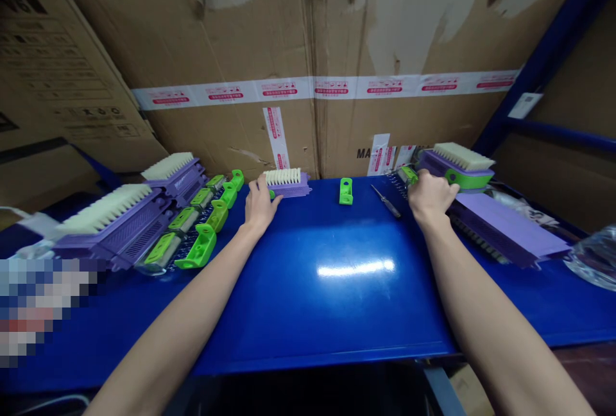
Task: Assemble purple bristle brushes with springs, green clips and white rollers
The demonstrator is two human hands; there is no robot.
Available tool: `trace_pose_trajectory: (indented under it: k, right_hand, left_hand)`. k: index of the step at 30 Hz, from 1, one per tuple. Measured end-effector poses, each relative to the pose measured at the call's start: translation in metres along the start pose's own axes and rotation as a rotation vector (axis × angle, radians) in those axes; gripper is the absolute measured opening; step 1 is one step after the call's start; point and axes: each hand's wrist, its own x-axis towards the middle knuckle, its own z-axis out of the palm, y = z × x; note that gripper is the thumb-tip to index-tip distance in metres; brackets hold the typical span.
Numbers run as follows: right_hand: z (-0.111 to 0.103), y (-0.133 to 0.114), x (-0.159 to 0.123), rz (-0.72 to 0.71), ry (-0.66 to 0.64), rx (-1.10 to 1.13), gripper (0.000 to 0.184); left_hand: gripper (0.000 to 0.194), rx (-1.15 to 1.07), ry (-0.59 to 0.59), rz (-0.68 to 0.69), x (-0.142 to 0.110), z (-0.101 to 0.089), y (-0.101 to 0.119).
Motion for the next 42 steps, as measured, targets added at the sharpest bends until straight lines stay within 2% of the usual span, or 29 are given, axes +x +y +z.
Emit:
trace_pose_trajectory:
  k: [5,11,14,16,18,21,23,25,27,30,33,35,38,42]
  right_hand:
    - [0.001,0.001,0.000,-0.001,0.006,-0.009,0.037]
    - [0.001,-0.005,-0.002,-0.099,0.153,0.095,0.038]
    - [0.000,-0.022,-0.013,-0.232,0.227,0.279,0.036]
    - [0.001,-0.040,-0.026,-0.405,0.223,0.449,0.033]
    - [0.004,-0.059,-0.043,-0.589,0.161,0.623,0.028]
    - [0.012,-0.083,-0.066,-0.837,0.024,0.755,0.022]
    - [0.018,-0.092,-0.077,-0.931,-0.048,0.763,0.020]
    - [0.021,-0.097,-0.082,-0.970,-0.081,0.733,0.020]
    - [0.021,-0.097,-0.082,-0.963,-0.053,0.676,0.021]
    - [0.012,-0.089,-0.075,-0.867,0.086,0.527,0.028]
    - [0.003,-0.072,-0.057,-0.673,0.233,0.345,0.034]
    - [0.001,-0.056,-0.041,-0.503,0.275,0.241,0.035]
    - [0.005,-0.031,-0.020,-0.317,0.211,0.124,0.036]
    - [0.015,-0.011,-0.006,-0.187,0.035,0.019,0.037]
  left_hand:
    - [0.059,0.014,-0.017,0.005,0.000,-0.001,0.000]
    - [0.060,0.028,-0.029,-0.003,-0.001,-0.001,0.002]
    - [0.060,0.041,0.004,0.003,-0.001,-0.001,0.003]
    - [0.059,0.043,0.062,0.038,-0.001,-0.003,0.005]
    - [0.054,0.018,0.119,0.131,-0.002,-0.006,0.008]
    - [0.043,-0.069,0.136,0.401,-0.006,-0.012,0.016]
    - [0.037,-0.114,0.083,0.612,-0.010,-0.015,0.022]
    - [0.034,-0.120,-0.004,0.766,-0.015,-0.016,0.028]
    - [0.031,-0.091,-0.105,0.835,-0.019,-0.013,0.033]
    - [0.029,-0.069,-0.212,0.808,-0.021,-0.007,0.035]
    - [0.028,-0.079,-0.221,0.737,-0.018,-0.003,0.032]
    - [0.026,-0.070,-0.208,0.717,-0.016,-0.002,0.029]
    - [0.026,-0.032,-0.196,0.707,-0.014,-0.002,0.026]
    - [0.028,0.009,-0.198,0.687,-0.013,-0.003,0.025]
